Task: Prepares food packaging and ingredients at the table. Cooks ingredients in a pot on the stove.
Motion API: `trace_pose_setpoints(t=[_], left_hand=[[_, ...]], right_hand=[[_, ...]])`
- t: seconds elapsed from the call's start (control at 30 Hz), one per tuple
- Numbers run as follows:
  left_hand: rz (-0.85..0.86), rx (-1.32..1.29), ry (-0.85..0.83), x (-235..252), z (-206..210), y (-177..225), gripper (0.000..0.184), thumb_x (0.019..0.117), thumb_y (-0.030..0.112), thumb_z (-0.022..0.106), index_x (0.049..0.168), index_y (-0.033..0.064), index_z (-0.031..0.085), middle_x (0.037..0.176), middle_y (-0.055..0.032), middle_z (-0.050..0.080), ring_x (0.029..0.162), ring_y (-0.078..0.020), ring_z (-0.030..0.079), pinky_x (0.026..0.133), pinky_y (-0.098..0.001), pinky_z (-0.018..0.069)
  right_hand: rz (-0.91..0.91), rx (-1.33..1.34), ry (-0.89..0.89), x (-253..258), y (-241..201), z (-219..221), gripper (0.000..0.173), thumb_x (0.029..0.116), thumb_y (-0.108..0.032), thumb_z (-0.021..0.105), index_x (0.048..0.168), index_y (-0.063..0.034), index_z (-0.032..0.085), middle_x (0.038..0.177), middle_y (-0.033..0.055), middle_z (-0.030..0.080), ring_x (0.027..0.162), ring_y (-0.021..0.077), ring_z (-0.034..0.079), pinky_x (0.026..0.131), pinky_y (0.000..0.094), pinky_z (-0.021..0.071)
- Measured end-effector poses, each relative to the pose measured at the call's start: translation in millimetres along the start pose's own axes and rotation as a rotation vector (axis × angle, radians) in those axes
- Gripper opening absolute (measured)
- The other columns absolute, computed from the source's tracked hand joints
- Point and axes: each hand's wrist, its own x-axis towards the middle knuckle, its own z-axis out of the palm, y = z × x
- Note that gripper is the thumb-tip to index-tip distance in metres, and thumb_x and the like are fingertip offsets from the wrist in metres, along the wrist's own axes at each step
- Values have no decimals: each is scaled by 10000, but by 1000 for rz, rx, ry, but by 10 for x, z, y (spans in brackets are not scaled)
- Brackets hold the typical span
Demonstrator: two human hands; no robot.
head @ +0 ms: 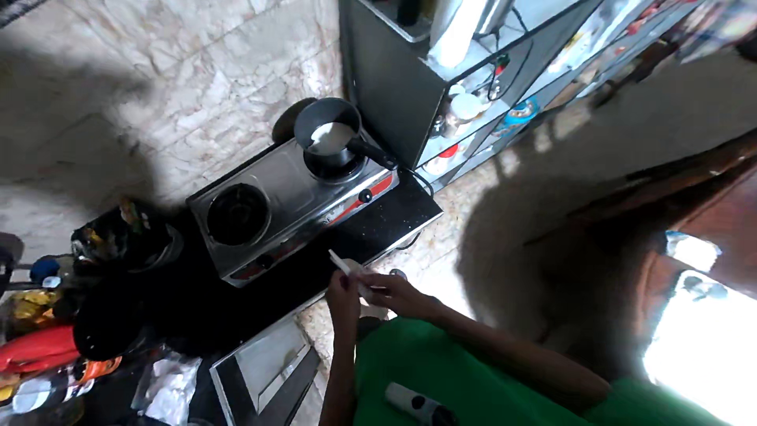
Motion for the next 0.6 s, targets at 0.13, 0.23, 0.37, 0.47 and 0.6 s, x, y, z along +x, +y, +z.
trace_pose_setpoints(t=[0.13,0.23,0.37,0.47,0.6], left_hand=[[-11,72,36,-70,-154,-195,263,1048,229,583,1111,-15,655,872,-129,693,768,-219,697,747,-444,605],[-22,135,82,-116,-152,-222,266,1050,242,581,1112,-4,660,843,-128,689,755,-236,695,738,-467,599],[-64,129,178,-134,-115,-172,274,1049,240,586,1127,-12,659,828,-132,686,750,-241,693,735,-463,596],[-84,92,265,-107,-65,-143,267,1041,242,601,1115,-7,668,834,-127,693,753,-228,698,738,-454,602],[-103,43,333,-56,26,-132,239,1032,229,615,1066,-1,667,792,-101,683,704,-195,688,693,-428,602]], right_hand=[[303,241,18,574,83,-361,343,1090,-239,501,1258,13,662,1183,127,718,1020,196,721,927,377,604],[544,416,273,1223,402,-801,496,1102,-445,416,1278,-37,637,1118,78,732,911,163,698,805,339,565],[553,756,332,1882,924,-1242,542,1090,-535,342,1241,-84,603,1032,33,704,808,85,663,682,225,538],[526,1090,304,2082,1075,-1351,461,1090,-508,385,1312,-129,527,1125,16,691,932,70,689,788,200,573],[602,1142,372,2108,1053,-1385,312,1078,-431,472,1100,-134,564,860,-11,630,676,56,625,608,189,555]])
